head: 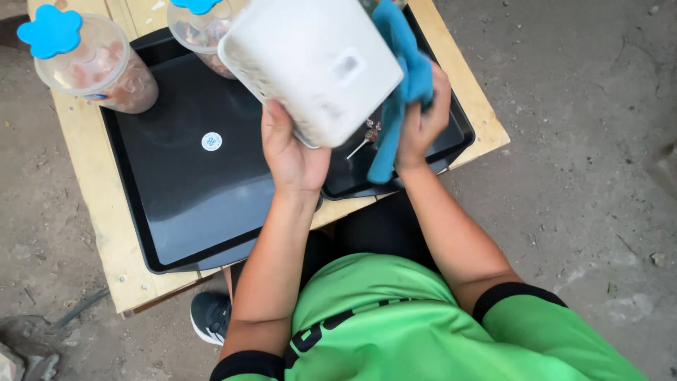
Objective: Cleaning a plastic basket with a cloth and then sorting lollipops into it from a tray
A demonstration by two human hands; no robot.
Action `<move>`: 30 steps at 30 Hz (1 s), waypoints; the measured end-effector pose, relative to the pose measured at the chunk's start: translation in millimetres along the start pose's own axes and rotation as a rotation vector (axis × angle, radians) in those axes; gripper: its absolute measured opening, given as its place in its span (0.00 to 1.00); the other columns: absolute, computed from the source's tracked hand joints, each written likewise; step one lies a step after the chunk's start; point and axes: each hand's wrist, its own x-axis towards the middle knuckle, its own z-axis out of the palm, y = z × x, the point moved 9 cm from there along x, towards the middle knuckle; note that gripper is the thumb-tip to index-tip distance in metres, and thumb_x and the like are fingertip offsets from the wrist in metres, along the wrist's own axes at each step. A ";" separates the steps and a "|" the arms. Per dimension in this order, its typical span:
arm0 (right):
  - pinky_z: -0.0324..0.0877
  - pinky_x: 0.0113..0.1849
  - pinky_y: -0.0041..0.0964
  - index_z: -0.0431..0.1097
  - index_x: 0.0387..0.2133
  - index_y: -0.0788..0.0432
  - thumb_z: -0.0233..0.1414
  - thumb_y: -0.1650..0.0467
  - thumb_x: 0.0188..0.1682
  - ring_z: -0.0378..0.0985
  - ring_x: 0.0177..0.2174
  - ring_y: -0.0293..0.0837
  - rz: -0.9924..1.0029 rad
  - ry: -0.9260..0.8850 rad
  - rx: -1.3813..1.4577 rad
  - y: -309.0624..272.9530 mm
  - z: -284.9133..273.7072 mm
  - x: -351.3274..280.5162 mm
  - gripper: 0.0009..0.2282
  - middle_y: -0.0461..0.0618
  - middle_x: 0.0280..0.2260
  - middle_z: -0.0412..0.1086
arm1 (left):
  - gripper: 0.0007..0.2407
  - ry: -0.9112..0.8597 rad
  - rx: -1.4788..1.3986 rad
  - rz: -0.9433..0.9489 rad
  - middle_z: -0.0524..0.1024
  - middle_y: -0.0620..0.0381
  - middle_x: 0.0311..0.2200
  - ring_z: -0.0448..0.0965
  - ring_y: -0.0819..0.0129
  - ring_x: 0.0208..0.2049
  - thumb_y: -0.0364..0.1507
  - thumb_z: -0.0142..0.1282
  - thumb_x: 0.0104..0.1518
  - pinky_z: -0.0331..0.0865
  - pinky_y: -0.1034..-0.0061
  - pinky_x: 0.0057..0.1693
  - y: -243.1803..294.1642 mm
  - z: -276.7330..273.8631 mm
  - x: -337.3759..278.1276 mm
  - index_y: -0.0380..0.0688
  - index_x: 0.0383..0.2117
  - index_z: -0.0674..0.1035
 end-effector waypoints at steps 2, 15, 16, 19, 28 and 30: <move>0.60 0.47 0.50 0.65 0.37 0.66 0.44 0.63 0.53 0.69 0.42 0.57 0.039 -0.037 0.006 -4.4 1.7 0.8 0.15 0.61 0.39 0.65 | 0.12 -0.026 -0.081 -0.123 0.76 0.48 0.45 0.76 0.57 0.48 0.34 0.49 0.61 0.70 0.58 0.57 -14.2 -18.9 3.1 0.43 0.47 0.73; 0.56 0.55 0.46 0.49 0.53 0.58 0.47 0.70 0.51 0.58 0.54 0.52 0.489 -0.647 0.218 -21.2 45.5 -9.1 0.19 0.59 0.53 0.55 | 0.37 -0.119 0.649 -0.440 0.53 0.42 0.65 0.60 0.47 0.64 0.59 0.43 0.48 0.61 0.62 0.58 -7.0 -25.5 11.6 0.64 0.63 0.46; 0.56 0.55 0.46 0.49 0.53 0.58 0.47 0.70 0.51 0.58 0.54 0.52 0.493 -0.654 0.223 -24.5 48.0 -9.6 0.19 0.59 0.53 0.55 | 0.37 -0.111 0.650 -0.439 0.53 0.42 0.65 0.60 0.47 0.64 0.59 0.43 0.48 0.61 0.62 0.58 -18.8 -23.5 9.8 0.64 0.63 0.46; 0.55 0.57 0.45 0.45 0.56 0.56 0.48 0.71 0.51 0.56 0.57 0.51 0.595 -0.813 0.285 -32.3 66.4 -19.4 0.22 0.58 0.57 0.53 | 0.40 -0.289 0.766 -0.284 0.43 0.47 0.67 0.49 0.54 0.67 0.44 0.62 0.49 0.55 0.57 0.68 -38.1 -6.9 6.7 0.53 0.64 0.47; 0.62 0.36 0.46 0.59 0.39 0.65 0.44 0.80 0.33 0.69 0.37 0.61 0.248 -1.249 -0.084 -42.3 78.7 -17.5 0.17 0.62 0.38 0.66 | 0.20 -0.015 0.383 -0.171 0.72 0.57 0.41 0.72 0.73 0.41 0.36 0.57 0.53 0.67 0.77 0.49 -38.6 -43.0 3.3 0.43 0.50 0.68; 0.63 0.42 0.42 0.69 0.30 0.66 0.42 0.86 0.28 0.72 0.41 0.54 0.125 -1.335 -0.030 -56.6 76.6 -7.6 0.17 0.56 0.40 0.70 | 0.21 -0.056 0.407 -0.187 0.72 0.58 0.41 0.72 0.71 0.42 0.40 0.57 0.54 0.66 0.77 0.48 -36.5 -38.3 5.1 0.43 0.49 0.68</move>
